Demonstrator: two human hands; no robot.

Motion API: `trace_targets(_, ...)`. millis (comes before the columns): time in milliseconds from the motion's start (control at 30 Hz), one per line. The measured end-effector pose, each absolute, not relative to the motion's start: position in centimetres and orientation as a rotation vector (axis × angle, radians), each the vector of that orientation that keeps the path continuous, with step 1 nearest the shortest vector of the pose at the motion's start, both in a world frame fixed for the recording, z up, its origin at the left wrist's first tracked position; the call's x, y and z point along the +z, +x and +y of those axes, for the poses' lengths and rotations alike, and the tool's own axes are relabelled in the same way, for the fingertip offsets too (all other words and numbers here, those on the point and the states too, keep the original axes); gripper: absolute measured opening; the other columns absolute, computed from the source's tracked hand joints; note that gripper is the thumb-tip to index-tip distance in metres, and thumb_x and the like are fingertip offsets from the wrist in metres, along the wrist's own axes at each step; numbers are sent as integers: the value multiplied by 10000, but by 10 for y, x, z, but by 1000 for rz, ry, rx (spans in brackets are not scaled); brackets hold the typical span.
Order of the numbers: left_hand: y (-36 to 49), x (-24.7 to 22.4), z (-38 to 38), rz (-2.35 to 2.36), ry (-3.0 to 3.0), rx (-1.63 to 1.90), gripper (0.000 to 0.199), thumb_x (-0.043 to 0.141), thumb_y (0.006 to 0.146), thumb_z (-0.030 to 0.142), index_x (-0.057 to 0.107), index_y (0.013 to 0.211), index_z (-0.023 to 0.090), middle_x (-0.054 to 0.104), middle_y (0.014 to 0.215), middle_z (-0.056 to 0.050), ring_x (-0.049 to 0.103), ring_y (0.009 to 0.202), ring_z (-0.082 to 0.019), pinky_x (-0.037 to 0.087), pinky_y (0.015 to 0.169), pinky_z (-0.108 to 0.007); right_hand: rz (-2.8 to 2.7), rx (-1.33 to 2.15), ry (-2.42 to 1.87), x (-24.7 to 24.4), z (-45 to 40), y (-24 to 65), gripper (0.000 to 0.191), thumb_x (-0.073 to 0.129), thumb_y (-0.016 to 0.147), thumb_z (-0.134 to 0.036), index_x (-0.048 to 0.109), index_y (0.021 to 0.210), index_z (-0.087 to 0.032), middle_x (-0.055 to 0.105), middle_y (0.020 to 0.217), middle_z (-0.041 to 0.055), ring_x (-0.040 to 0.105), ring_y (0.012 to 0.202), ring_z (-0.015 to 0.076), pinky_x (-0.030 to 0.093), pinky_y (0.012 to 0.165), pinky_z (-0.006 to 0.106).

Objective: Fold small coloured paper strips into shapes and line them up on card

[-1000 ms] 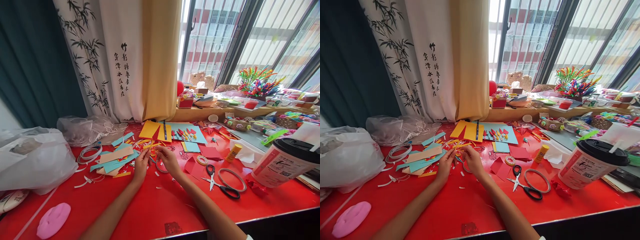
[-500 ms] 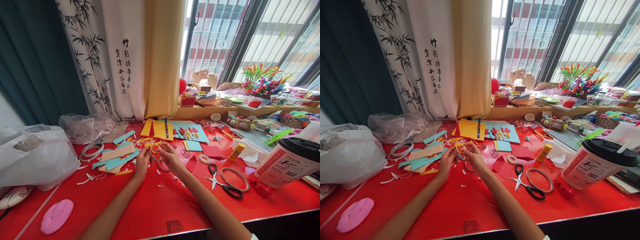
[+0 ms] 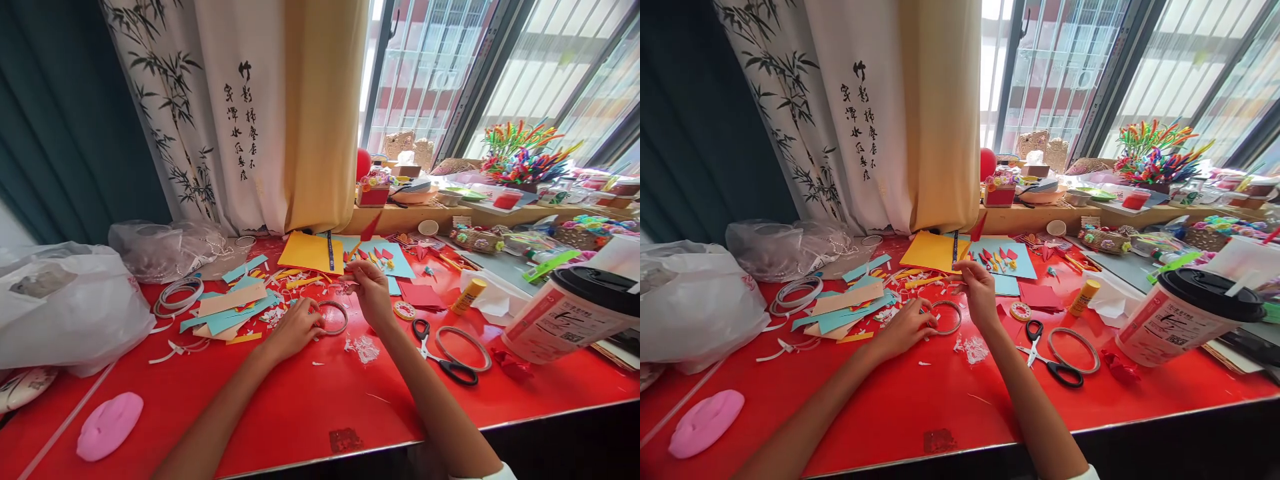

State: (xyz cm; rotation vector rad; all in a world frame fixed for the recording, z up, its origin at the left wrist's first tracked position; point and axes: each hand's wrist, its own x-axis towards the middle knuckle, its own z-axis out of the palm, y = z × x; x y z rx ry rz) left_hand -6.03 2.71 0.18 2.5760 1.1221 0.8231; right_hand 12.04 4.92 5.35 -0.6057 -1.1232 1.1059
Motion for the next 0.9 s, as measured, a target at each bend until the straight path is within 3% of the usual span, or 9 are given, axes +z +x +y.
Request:
trace_targets(133,-55,3,24,1053,2457,900,186,428,816,176,611,828,210,563,928,-58,521,825,-171,415,715,-288,-1234,1098,-666,49,49,117,148,545,772,-282,644,828,-188,598,899,41,621,822,163,529,611,241)
trace_targets(300,-59,21,26,1069,1946,1213,174,450,821,308,588,811,203,564,756,-19,503,716,-152,409,670,-256,-1478,1171,-789,52,46,115,277,553,776,-348,621,1013,-221,631,981,42,597,926,166,467,834,320)
trace_targets(567,-71,23,38,1107,1350,1476,287,507,775,455,568,870,191,518,671,6,389,498,-85,324,464,-200,-1794,1247,-716,54,40,115,265,545,780,-397,651,792,-155,624,793,38,595,782,152,477,738,292)
trace_targets(667,-69,30,32,1248,1550,1526,297,472,800,450,598,909,203,577,821,-30,507,680,-133,383,566,-218,-1728,1252,-702,49,41,110,272,547,776,-414,632,772,-155,619,696,25,591,671,134,482,670,279)
trace_targets(767,-66,38,25,1289,1777,1561,281,470,809,423,602,958,225,568,1024,-40,506,945,-175,400,719,-235,-1743,1231,-713,43,42,104,260,577,755,-409,619,710,-156,588,619,7,570,591,123,473,602,261)
trace_targets(833,-65,40,24,1273,1756,1566,264,510,784,422,605,926,221,576,988,-33,516,910,-167,403,706,-229,-1743,1240,-713,43,41,101,238,600,738,-394,623,714,-159,581,636,3,570,594,122,467,594,255)
trace_targets(900,-67,37,26,1286,1565,1636,256,559,745,431,608,853,205,582,838,-14,525,739,-134,398,610,-211,-1697,1301,-677,44,38,99,220,619,723,-378,630,801,-172,594,714,6,590,657,132,474,639,265)
